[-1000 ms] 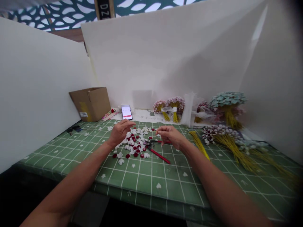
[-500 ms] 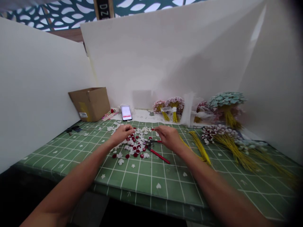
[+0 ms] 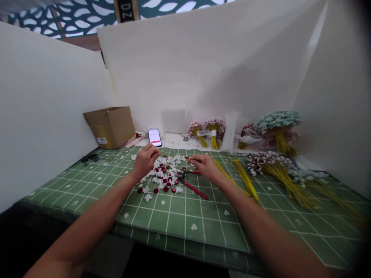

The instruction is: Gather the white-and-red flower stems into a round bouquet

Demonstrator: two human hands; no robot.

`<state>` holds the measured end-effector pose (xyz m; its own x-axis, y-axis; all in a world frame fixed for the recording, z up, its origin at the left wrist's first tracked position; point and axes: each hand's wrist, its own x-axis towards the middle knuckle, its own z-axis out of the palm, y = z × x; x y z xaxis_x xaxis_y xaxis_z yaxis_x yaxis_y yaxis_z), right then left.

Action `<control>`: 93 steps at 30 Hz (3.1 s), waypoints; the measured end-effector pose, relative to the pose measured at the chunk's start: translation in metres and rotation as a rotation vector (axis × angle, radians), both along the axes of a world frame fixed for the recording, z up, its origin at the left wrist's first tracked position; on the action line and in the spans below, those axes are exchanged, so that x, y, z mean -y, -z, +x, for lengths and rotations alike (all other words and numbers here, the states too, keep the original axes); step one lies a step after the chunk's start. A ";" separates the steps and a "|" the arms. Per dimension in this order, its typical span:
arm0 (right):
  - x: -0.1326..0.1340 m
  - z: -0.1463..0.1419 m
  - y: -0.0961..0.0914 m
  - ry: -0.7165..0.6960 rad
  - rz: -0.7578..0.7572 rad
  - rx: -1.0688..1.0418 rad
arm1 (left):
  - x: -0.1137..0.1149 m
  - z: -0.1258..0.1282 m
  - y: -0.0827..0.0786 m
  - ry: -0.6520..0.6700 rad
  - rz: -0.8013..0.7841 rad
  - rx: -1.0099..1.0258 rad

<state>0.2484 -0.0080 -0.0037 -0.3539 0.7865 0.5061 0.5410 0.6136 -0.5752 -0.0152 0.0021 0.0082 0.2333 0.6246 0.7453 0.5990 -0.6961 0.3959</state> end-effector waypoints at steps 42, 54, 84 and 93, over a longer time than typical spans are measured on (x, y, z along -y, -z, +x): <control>0.003 0.004 -0.012 0.056 -0.063 -0.305 | 0.007 0.005 0.001 0.215 -0.447 0.011; 0.002 0.002 -0.003 -0.141 -0.357 -0.264 | -0.001 -0.003 0.001 -0.057 0.178 -0.044; 0.007 0.004 -0.016 0.052 -0.047 -0.351 | 0.001 0.002 0.007 0.299 -0.745 0.173; 0.001 0.003 -0.003 -0.060 -0.247 -0.295 | -0.002 -0.003 0.006 -0.019 0.024 0.087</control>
